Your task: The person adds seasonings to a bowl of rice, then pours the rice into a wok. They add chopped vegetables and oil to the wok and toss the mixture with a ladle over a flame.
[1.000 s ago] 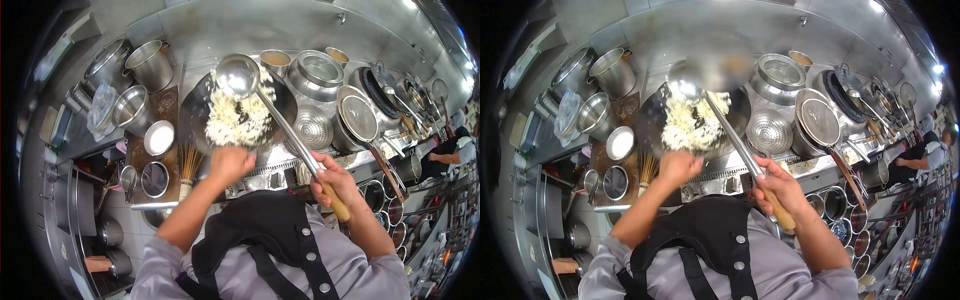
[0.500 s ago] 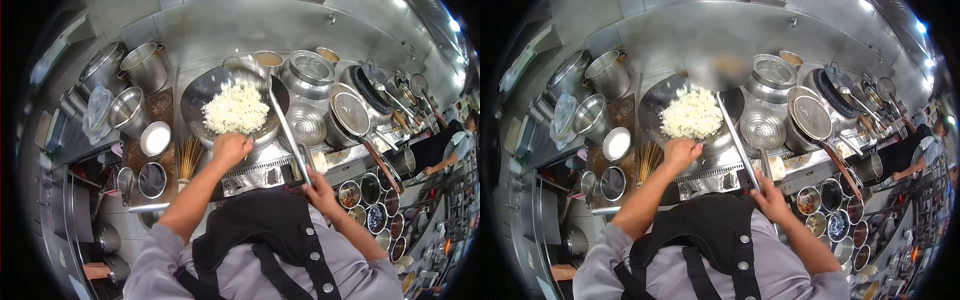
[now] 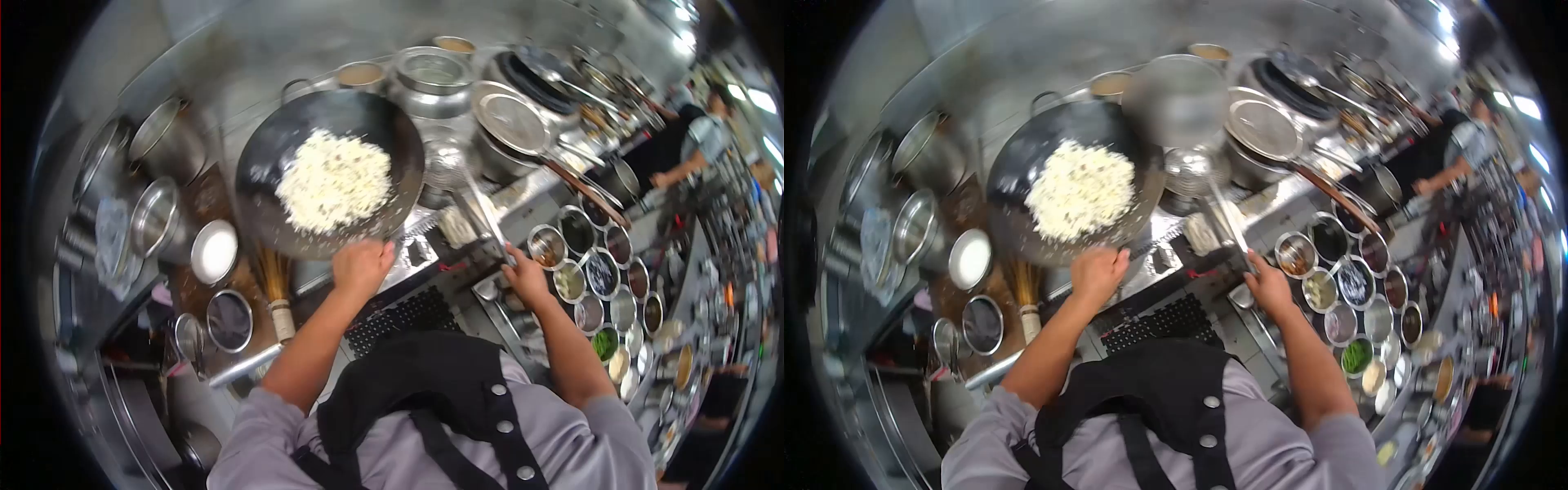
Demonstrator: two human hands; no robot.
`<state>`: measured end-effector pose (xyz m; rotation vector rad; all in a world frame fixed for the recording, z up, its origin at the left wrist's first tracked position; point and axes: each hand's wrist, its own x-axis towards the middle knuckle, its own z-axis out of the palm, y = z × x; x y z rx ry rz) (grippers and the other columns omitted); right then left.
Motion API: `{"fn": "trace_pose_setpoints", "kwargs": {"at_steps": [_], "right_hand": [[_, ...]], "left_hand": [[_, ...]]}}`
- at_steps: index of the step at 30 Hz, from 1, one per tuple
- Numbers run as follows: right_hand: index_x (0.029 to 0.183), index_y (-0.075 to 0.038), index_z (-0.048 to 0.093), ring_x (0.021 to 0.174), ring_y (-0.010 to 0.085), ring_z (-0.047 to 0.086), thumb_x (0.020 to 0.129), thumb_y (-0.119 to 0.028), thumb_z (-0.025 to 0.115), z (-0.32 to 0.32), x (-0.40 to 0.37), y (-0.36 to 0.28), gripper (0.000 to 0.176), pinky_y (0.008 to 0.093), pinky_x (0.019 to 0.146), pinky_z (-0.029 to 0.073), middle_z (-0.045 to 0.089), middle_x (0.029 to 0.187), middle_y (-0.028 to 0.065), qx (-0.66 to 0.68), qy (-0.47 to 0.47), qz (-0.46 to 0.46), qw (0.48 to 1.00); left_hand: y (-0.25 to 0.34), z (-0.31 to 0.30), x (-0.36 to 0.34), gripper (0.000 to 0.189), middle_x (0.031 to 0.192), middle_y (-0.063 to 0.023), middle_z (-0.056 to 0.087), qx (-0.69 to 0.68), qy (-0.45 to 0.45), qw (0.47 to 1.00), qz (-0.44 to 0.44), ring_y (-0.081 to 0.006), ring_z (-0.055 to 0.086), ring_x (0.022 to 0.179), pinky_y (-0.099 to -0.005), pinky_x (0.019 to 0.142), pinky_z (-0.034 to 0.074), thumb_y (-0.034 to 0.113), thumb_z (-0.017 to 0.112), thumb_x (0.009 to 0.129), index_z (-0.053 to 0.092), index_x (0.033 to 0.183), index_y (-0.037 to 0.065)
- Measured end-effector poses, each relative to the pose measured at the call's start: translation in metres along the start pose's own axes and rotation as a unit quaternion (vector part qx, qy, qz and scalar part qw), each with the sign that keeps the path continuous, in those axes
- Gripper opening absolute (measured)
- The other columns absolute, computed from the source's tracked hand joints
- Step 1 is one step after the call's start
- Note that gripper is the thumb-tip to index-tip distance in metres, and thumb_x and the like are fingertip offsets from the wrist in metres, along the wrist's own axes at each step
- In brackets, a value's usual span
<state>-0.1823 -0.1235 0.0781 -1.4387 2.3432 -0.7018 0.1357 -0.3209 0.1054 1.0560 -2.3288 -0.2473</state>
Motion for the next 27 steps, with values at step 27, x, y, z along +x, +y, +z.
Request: {"fn": "trace_pose_setpoints", "kwargs": {"at_steps": [27], "right_hand": [[0.141,-0.008,0.048,0.073,0.0271,0.066,0.090,-0.009,0.068,-0.077,-0.673,0.232,0.055,0.0391,0.069,0.053,0.068,0.087,0.0145,0.074,0.523,0.465,0.710]], "left_hand": [[0.110,0.085,-0.120,0.047,0.093,-0.0213,0.069,0.151,-0.010,0.988,-0.027,-0.0471,0.061,0.080,-0.0564,0.068,0.044,0.047,0.047,0.101,0.068,0.089,0.006]]}}
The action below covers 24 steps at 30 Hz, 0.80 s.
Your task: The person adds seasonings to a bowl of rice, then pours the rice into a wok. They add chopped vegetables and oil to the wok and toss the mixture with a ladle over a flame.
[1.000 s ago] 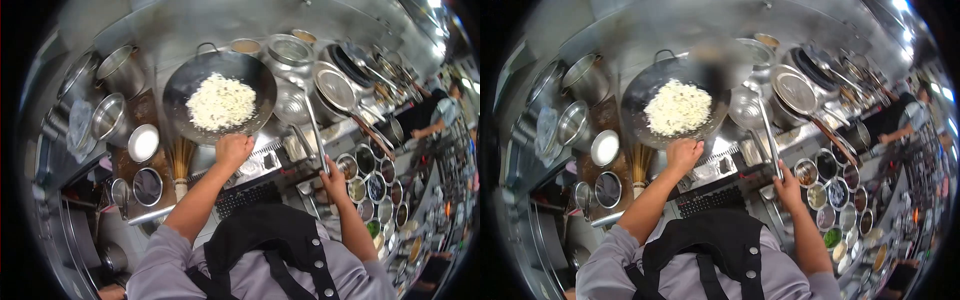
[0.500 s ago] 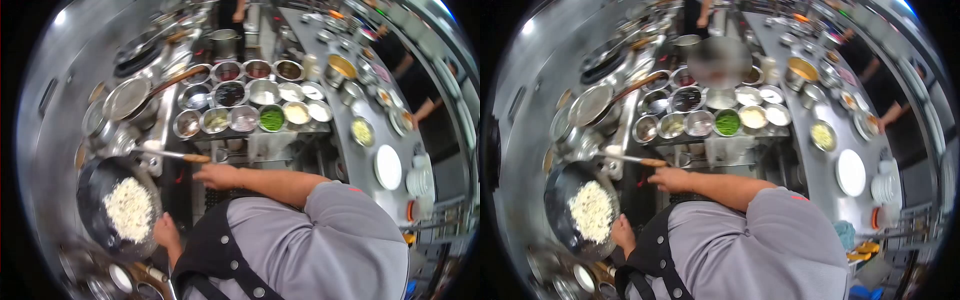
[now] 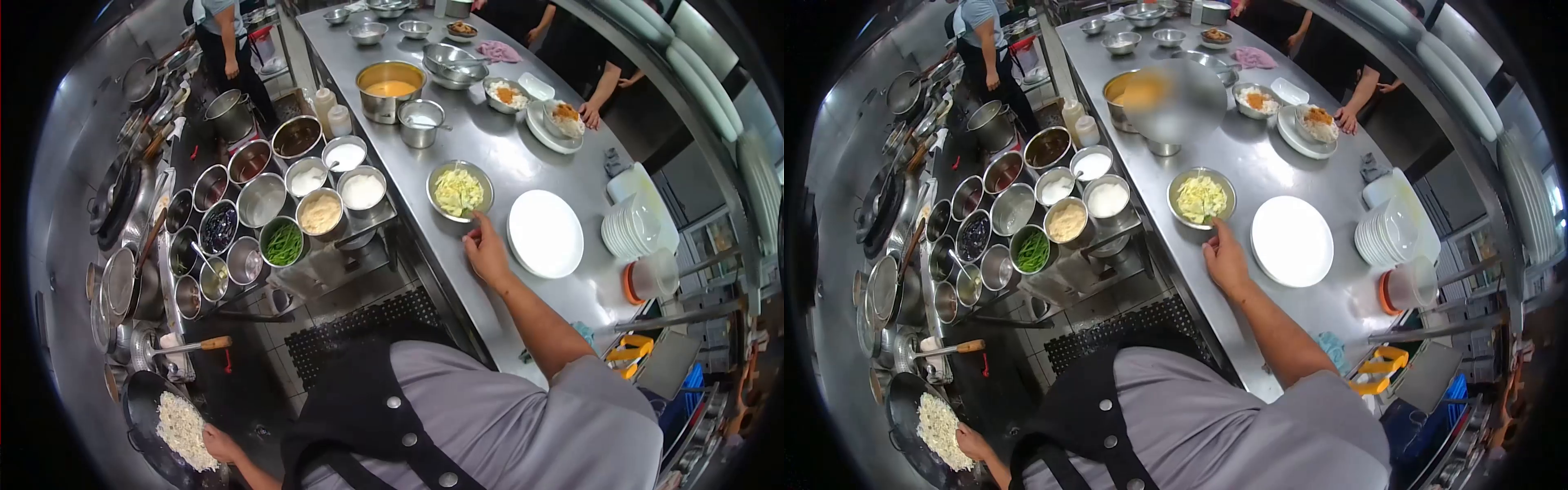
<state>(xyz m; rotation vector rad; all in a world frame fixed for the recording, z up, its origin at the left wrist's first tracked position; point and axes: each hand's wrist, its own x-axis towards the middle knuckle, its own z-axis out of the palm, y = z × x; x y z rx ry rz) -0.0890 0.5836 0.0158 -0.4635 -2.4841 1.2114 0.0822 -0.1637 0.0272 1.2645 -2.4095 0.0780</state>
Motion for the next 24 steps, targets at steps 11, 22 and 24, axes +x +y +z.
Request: {"fn": "trace_pose_setpoints", "kwargs": {"at_steps": [11,22,24], "right_hand": [[0.100,-0.002,0.061,0.075,0.0261,0.067,0.086,-0.002,0.068,0.052,-0.025,-0.069,0.017,0.0340,0.066,0.053,0.065,0.088,0.0136,0.027,-0.177,-0.281,0.943],[0.092,-0.001,0.057,0.047,0.0191,0.044,0.099,-0.071,0.037,0.263,-0.263,-0.491,0.073,0.0304,0.046,0.036,0.053,0.059,0.0081,0.372,-0.777,0.160,0.482],[0.099,-0.001,0.059,0.049,0.0215,0.049,0.097,-0.074,0.031,0.308,-0.303,-0.519,0.078,0.0342,0.047,0.038,0.055,0.059,0.0100,0.323,-0.768,0.213,0.511]], "left_hand": [[-0.014,-0.018,-0.009,0.040,0.095,-0.0166,0.073,-0.039,-0.018,0.998,0.035,-0.0394,0.069,0.082,-0.0537,0.072,0.054,0.042,0.051,0.097,0.075,0.096,0.009],[-0.012,-0.051,-0.009,0.038,0.079,-0.0156,0.069,-0.136,0.013,0.990,0.038,-0.0373,0.067,0.077,-0.0509,0.070,0.052,0.036,0.058,0.094,0.068,0.074,0.005],[-0.017,-0.055,-0.006,0.037,0.076,-0.0155,0.067,-0.134,-0.016,0.990,0.034,-0.0373,0.066,0.075,-0.0508,0.069,0.052,0.035,0.059,0.093,0.066,0.072,0.006]]}}
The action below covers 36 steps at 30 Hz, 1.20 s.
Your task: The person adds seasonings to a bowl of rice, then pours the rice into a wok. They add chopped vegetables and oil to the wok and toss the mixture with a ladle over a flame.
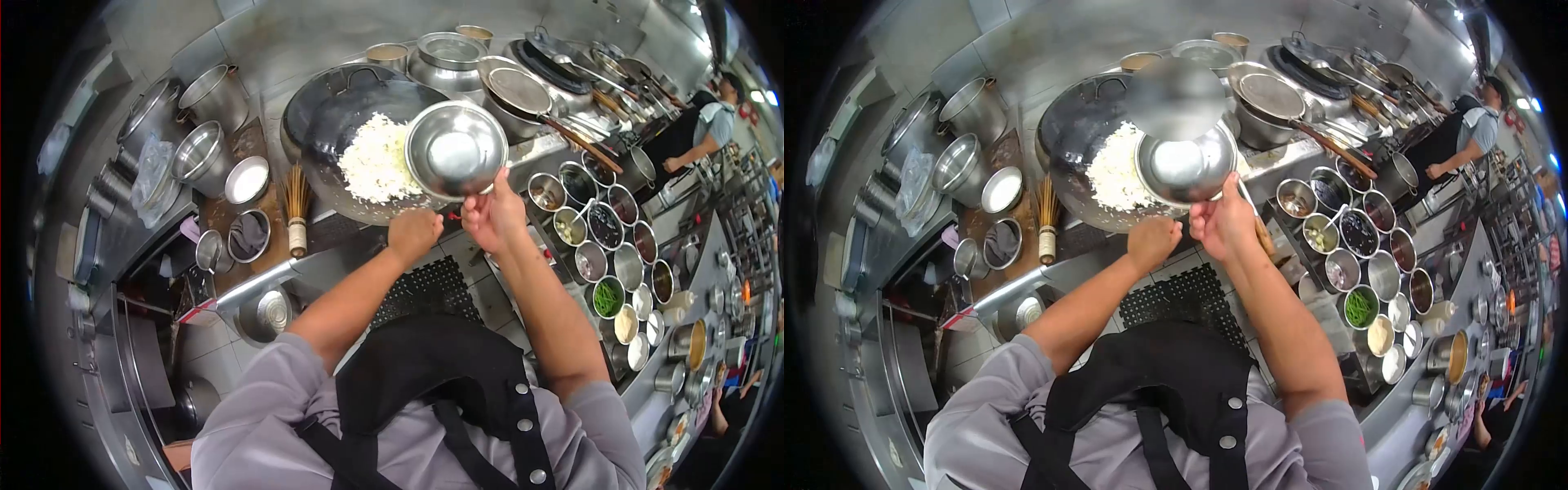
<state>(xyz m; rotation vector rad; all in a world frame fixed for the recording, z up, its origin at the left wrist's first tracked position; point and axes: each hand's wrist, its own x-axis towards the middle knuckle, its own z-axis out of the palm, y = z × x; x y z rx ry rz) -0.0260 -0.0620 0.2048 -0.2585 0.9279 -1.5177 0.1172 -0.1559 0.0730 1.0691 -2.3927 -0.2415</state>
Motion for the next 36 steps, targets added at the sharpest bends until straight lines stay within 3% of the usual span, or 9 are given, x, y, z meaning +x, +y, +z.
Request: {"fn": "trace_pose_setpoints", "kwargs": {"at_steps": [4,8,11,13,15,20,24,30,36], "right_hand": [[0.092,-0.002,0.061,0.049,0.0215,0.052,0.097,-0.074,0.030,0.021,0.015,-0.023,0.079,0.0348,0.048,0.040,0.059,0.062,0.0085,0.001,-0.126,-0.116,0.985],[0.103,-0.001,0.058,0.053,0.0224,0.060,0.105,-0.060,0.035,-0.064,0.068,0.016,0.063,0.0343,0.047,0.050,0.066,0.071,0.0144,-0.297,0.031,-0.050,0.953],[0.109,-0.006,0.055,0.062,0.0206,0.066,0.106,-0.039,0.050,-0.134,0.015,0.032,0.033,0.0322,0.055,0.056,0.066,0.078,0.0125,-0.179,0.161,-0.173,0.955],[0.104,-0.006,0.057,0.070,0.0198,0.065,0.095,-0.019,0.067,-0.222,-0.059,0.048,0.019,0.0329,0.065,0.055,0.066,0.082,0.0103,-0.315,0.299,-0.284,0.855],[0.100,-0.005,0.061,0.080,0.0199,0.063,0.082,-0.010,0.074,-0.273,-0.164,0.063,0.022,0.0328,0.076,0.052,0.065,0.088,0.0086,-0.469,0.490,-0.357,0.643],[0.095,-0.002,0.061,0.077,0.0227,0.058,0.085,-0.019,0.076,-0.374,-0.414,0.108,0.025,0.0364,0.075,0.049,0.063,0.092,0.0122,-0.304,0.812,-0.293,0.404],[0.120,-0.001,0.062,0.085,0.0208,0.065,0.087,-0.012,0.074,-0.385,-0.460,0.082,0.036,0.0352,0.076,0.052,0.068,0.095,0.0120,-0.334,0.806,-0.310,0.377],[0.126,-0.002,0.061,0.081,0.0194,0.067,0.089,-0.016,0.074,-0.466,-0.363,-0.019,0.042,0.0311,0.074,0.053,0.070,0.093,0.0116,-0.376,0.659,-0.338,0.557],[0.131,-0.005,0.056,0.104,0.0376,0.067,0.081,-0.033,0.081,-0.590,-0.324,-0.255,0.063,0.0478,0.089,0.053,0.068,0.115,0.0219,-0.514,0.722,-0.304,0.349]], "left_hand": [[-0.011,-0.001,0.001,0.033,0.074,-0.0145,0.067,-0.054,0.028,0.995,0.076,-0.0377,0.065,0.071,-0.0509,0.067,0.052,0.032,0.063,0.092,0.062,0.070,0.007],[-0.015,0.006,-0.001,0.030,0.079,-0.0118,0.069,-0.085,0.037,0.993,0.075,-0.0354,0.066,0.074,-0.0492,0.068,0.052,0.032,0.063,0.091,0.067,0.072,0.009],[-0.017,0.006,0.003,0.031,0.079,-0.0120,0.068,-0.043,-0.029,0.995,0.084,-0.0363,0.064,0.076,-0.0504,0.067,0.049,0.035,0.058,0.092,0.071,0.076,0.010],[-0.005,0.002,0.000,0.031,0.077,-0.0169,0.063,-0.048,-0.085,0.995,0.039,-0.0395,0.061,0.076,-0.0533,0.066,0.045,0.033,0.059,0.093,0.068,0.076,0.008],[-0.014,0.021,-0.002,0.033,0.074,-0.0174,0.061,-0.040,-0.006,0.993,0.107,-0.0404,0.059,0.072,-0.0527,0.064,0.044,0.030,0.058,0.096,0.065,0.075,0.006],[-0.015,0.029,-0.005,0.041,0.073,-0.0217,0.055,-0.015,0.013,0.989,0.144,-0.0449,0.053,0.069,-0.0550,0.063,0.039,0.030,0.052,0.102,0.052,0.073,0.001],[-0.009,0.039,0.000,0.042,0.074,-0.0239,0.055,-0.002,0.006,0.995,0.102,-0.0460,0.053,0.069,-0.0546,0.063,0.039,0.030,0.052,0.103,0.052,0.075,-0.002],[0.006,0.057,0.005,0.041,0.072,-0.0241,0.052,0.031,0.041,0.996,0.079,-0.0447,0.051,0.068,-0.0532,0.062,0.038,0.026,0.053,0.103,0.052,0.074,-0.003],[0.001,0.063,0.010,0.039,0.071,-0.0238,0.052,0.038,0.060,0.996,0.056,-0.0426,0.050,0.067,-0.0516,0.063,0.038,0.025,0.053,0.103,0.052,0.075,-0.003]]}}
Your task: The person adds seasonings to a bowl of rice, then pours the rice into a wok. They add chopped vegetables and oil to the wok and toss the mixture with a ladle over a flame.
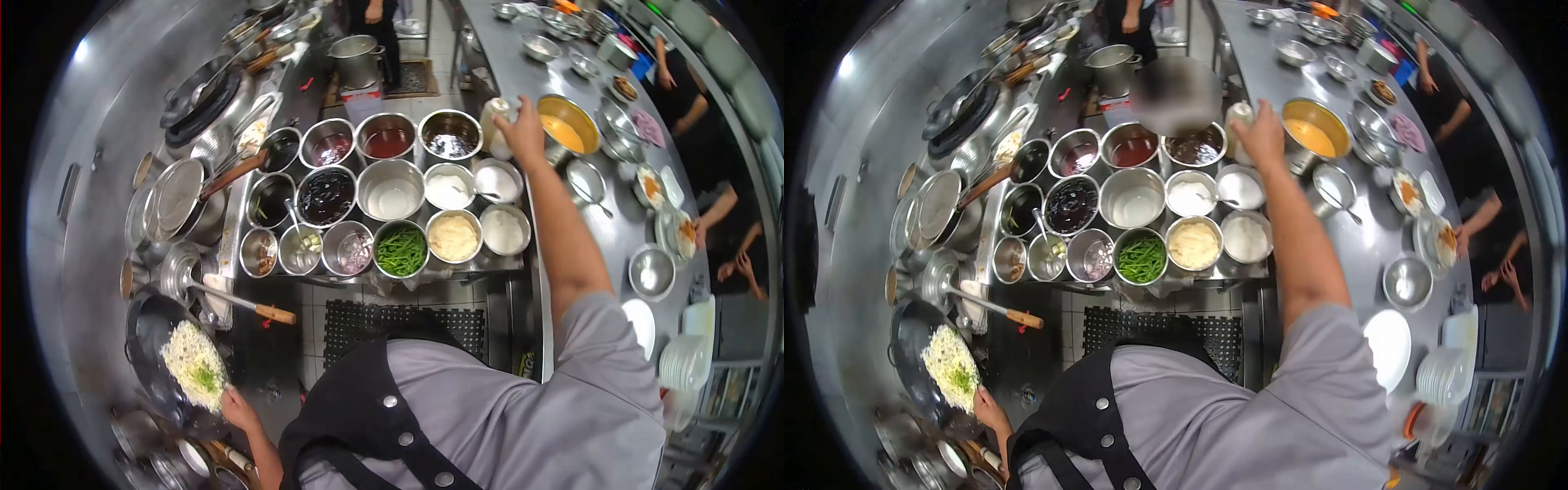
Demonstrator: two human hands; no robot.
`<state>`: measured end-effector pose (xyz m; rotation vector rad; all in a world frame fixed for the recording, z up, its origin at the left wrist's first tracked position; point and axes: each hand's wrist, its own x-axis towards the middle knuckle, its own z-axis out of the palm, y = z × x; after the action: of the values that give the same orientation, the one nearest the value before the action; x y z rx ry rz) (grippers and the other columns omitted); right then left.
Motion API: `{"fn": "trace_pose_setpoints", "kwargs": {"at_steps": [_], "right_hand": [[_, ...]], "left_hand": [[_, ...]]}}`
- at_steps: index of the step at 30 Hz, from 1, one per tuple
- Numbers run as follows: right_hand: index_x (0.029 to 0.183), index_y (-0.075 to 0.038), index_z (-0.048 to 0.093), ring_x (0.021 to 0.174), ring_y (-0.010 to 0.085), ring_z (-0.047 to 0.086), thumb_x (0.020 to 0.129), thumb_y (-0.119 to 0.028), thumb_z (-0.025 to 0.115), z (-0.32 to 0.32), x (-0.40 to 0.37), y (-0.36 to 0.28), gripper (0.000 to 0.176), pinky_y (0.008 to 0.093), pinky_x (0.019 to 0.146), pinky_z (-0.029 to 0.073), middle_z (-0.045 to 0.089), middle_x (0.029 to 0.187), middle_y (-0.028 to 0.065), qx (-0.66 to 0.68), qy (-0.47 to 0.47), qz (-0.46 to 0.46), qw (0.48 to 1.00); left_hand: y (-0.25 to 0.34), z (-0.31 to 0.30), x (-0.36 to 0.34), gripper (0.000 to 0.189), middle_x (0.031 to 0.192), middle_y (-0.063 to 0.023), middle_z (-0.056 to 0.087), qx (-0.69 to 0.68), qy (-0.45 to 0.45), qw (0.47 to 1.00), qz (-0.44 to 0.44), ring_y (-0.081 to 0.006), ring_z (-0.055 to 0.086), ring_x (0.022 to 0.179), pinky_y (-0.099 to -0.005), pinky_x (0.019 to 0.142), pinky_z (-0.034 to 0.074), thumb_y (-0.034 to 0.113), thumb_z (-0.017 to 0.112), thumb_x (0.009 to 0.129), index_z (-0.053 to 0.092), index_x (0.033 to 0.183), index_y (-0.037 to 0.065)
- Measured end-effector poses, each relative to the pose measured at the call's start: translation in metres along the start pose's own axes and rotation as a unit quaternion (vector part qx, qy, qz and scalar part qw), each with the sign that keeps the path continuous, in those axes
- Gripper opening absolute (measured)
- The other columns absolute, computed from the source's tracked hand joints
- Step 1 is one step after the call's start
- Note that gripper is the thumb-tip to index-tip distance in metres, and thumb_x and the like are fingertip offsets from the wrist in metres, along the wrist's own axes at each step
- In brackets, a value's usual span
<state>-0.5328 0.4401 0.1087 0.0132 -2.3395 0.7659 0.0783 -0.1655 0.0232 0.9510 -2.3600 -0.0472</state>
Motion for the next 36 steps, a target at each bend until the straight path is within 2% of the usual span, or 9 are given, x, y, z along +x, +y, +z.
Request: {"fn": "trace_pose_setpoints", "kwargs": {"at_steps": [7,9,10,11,13,16,18,26,36], "right_hand": [[0.135,-0.006,0.055,0.119,0.0395,0.061,0.072,-0.024,0.081,0.068,0.071,0.042,0.071,0.0471,0.101,0.048,0.064,0.127,0.0212,-0.058,-0.253,0.017,0.966],[0.132,-0.004,0.057,0.117,0.0405,0.061,0.076,-0.025,0.079,0.068,0.102,0.076,0.065,0.0465,0.100,0.048,0.062,0.128,0.0228,-0.039,-0.139,-0.181,0.973],[0.135,-0.005,0.058,0.120,0.0354,0.059,0.081,-0.023,0.076,0.063,0.146,0.116,0.059,0.0416,0.103,0.048,0.053,0.143,0.0212,-0.224,-0.139,-0.389,0.883],[0.134,-0.007,0.060,0.123,0.0335,0.058,0.088,-0.023,0.073,0.006,0.160,0.040,0.050,0.0402,0.104,0.048,0.052,0.145,0.0195,0.012,-0.183,-0.240,0.953],[0.142,-0.005,0.052,0.122,0.0260,0.059,0.088,-0.027,0.077,-0.051,0.164,-0.056,0.063,0.0383,0.103,0.047,0.058,0.139,0.0147,0.277,-0.077,-0.265,0.920],[0.143,-0.003,0.048,0.122,0.0252,0.058,0.088,-0.026,0.078,-0.007,0.207,-0.081,0.067,0.0375,0.103,0.046,0.059,0.137,0.0147,0.351,-0.191,-0.212,0.892],[0.143,-0.002,0.049,0.121,0.0261,0.059,0.088,-0.023,0.077,0.024,0.152,-0.164,0.066,0.0371,0.104,0.046,0.059,0.136,0.0158,0.173,-0.169,-0.268,0.932],[0.130,-0.013,0.052,0.100,0.0355,0.070,0.071,-0.033,0.086,-0.016,-0.217,-0.516,0.071,0.0462,0.086,0.056,0.069,0.106,0.0193,-0.080,-0.430,-0.564,0.701],[0.115,-0.007,0.061,0.098,0.0360,0.071,0.076,-0.029,0.078,-0.027,-0.389,-0.658,0.048,0.0455,0.085,0.056,0.073,0.101,0.0175,-0.067,-0.430,-0.657,0.616]], "left_hand": [[-0.013,0.002,0.000,0.035,0.070,-0.0210,0.054,0.035,-0.020,0.997,-0.067,-0.0399,0.053,0.064,-0.0491,0.060,0.041,0.025,0.062,0.097,0.059,0.072,0.000],[0.012,-0.008,0.005,0.035,0.070,-0.0192,0.056,0.003,0.026,0.999,-0.040,-0.0383,0.056,0.067,-0.0480,0.063,0.044,0.025,0.065,0.093,0.060,0.068,0.001],[0.029,-0.023,0.012,0.036,0.070,-0.0181,0.057,0.006,0.000,0.998,-0.068,-0.0384,0.057,0.067,-0.0486,0.064,0.045,0.028,0.065,0.093,0.061,0.068,0.002],[0.026,-0.024,0.011,0.038,0.070,-0.0169,0.058,0.029,0.000,0.997,-0.071,-0.0379,0.058,0.068,-0.0492,0.065,0.046,0.031,0.064,0.093,0.061,0.068,0.003],[0.019,-0.023,0.008,0.039,0.069,-0.0158,0.058,0.045,-0.007,0.995,-0.094,-0.0372,0.059,0.068,-0.0495,0.064,0.046,0.034,0.065,0.091,0.058,0.067,0.005],[0.023,-0.024,0.009,0.032,0.067,-0.0128,0.059,0.021,0.071,0.995,-0.070,-0.0352,0.060,0.066,-0.0480,0.062,0.049,0.027,0.071,0.083,0.056,0.062,0.008],[0.026,-0.027,0.010,0.033,0.066,-0.0112,0.059,0.011,0.108,0.993,-0.045,-0.0337,0.061,0.066,-0.0470,0.062,0.050,0.027,0.072,0.082,0.055,0.060,0.008],[0.019,-0.034,0.005,0.033,0.067,-0.0098,0.059,-0.039,0.128,0.990,-0.037,-0.0321,0.061,0.067,-0.0468,0.060,0.049,0.027,0.073,0.083,0.055,0.062,0.008],[0.002,-0.035,0.002,0.033,0.070,-0.0096,0.060,-0.077,0.080,0.993,-0.032,-0.0324,0.061,0.070,-0.0458,0.065,0.051,0.032,0.070,0.086,0.059,0.067,0.008]]}}
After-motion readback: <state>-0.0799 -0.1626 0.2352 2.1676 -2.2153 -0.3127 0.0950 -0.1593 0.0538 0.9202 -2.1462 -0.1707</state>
